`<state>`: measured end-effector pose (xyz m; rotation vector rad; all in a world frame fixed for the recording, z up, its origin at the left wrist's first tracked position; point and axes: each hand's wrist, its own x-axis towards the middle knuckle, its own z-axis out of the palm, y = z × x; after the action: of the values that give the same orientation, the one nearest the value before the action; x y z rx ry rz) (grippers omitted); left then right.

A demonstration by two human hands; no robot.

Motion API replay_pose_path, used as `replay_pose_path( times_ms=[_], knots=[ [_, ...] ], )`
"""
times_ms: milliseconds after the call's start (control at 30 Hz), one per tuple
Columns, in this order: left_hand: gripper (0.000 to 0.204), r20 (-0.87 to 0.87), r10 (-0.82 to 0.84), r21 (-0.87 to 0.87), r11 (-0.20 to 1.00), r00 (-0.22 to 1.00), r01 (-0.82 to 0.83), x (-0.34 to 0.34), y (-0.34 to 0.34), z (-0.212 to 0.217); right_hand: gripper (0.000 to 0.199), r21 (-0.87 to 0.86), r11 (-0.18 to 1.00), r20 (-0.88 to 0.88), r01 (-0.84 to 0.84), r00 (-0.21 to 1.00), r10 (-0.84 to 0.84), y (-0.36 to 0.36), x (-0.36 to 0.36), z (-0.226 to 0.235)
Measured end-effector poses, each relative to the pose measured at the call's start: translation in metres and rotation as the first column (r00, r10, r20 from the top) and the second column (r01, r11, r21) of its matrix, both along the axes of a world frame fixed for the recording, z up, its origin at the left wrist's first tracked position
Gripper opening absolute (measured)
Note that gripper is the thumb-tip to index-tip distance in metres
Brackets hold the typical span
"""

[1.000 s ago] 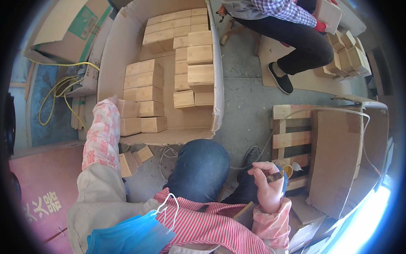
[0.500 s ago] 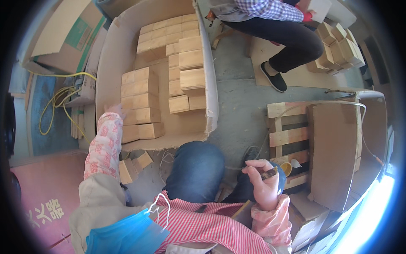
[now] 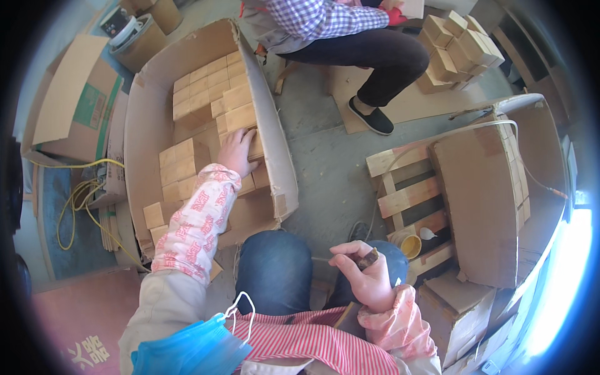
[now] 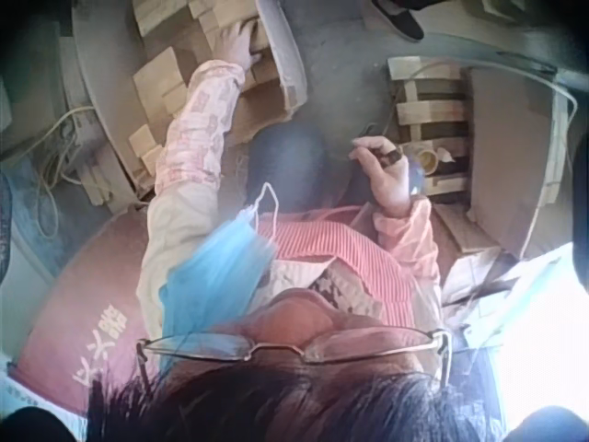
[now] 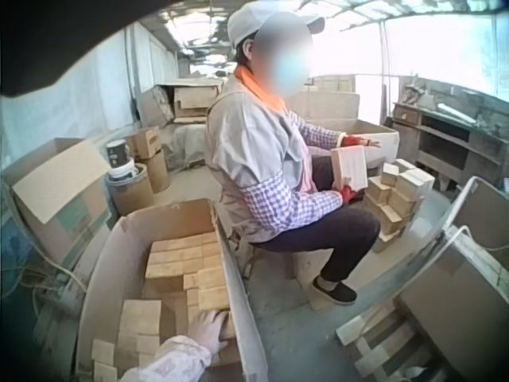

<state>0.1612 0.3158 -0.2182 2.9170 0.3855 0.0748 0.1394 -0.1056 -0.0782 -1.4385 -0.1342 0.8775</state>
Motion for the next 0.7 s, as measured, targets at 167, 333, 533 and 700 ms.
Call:
replay_pose_path(
  times_ms=[167, 333, 533, 700],
  knots=[
    [0.096, -0.003, 0.121, -0.005, 0.993, 0.993, -0.121, 0.009, -0.013, -0.007, 0.016, 0.098, 0.995, -0.004, 0.019, 1.000, -0.019, -0.002, -0.003, -0.005],
    [0.088, -0.186, 0.277, 0.012, 0.960, 0.943, -0.279, -0.011, -0.024, 0.009, 0.018, 0.149, 0.989, 0.012, 0.013, 1.000, -0.015, -0.003, -0.004, -0.011],
    [0.082, 0.133, 0.500, -0.212, 0.858, 0.856, -0.468, -0.061, -0.037, 0.047, 0.021, 0.080, 0.997, 0.060, -0.019, 0.998, 0.014, -0.010, -0.010, -0.010],
    [0.084, 0.476, 0.469, -0.360, 0.876, 0.744, -0.321, -0.078, -0.059, 0.121, 0.020, 0.183, 0.983, 0.108, 0.025, 0.993, -0.046, -0.011, -0.013, -0.012]
  ],
)
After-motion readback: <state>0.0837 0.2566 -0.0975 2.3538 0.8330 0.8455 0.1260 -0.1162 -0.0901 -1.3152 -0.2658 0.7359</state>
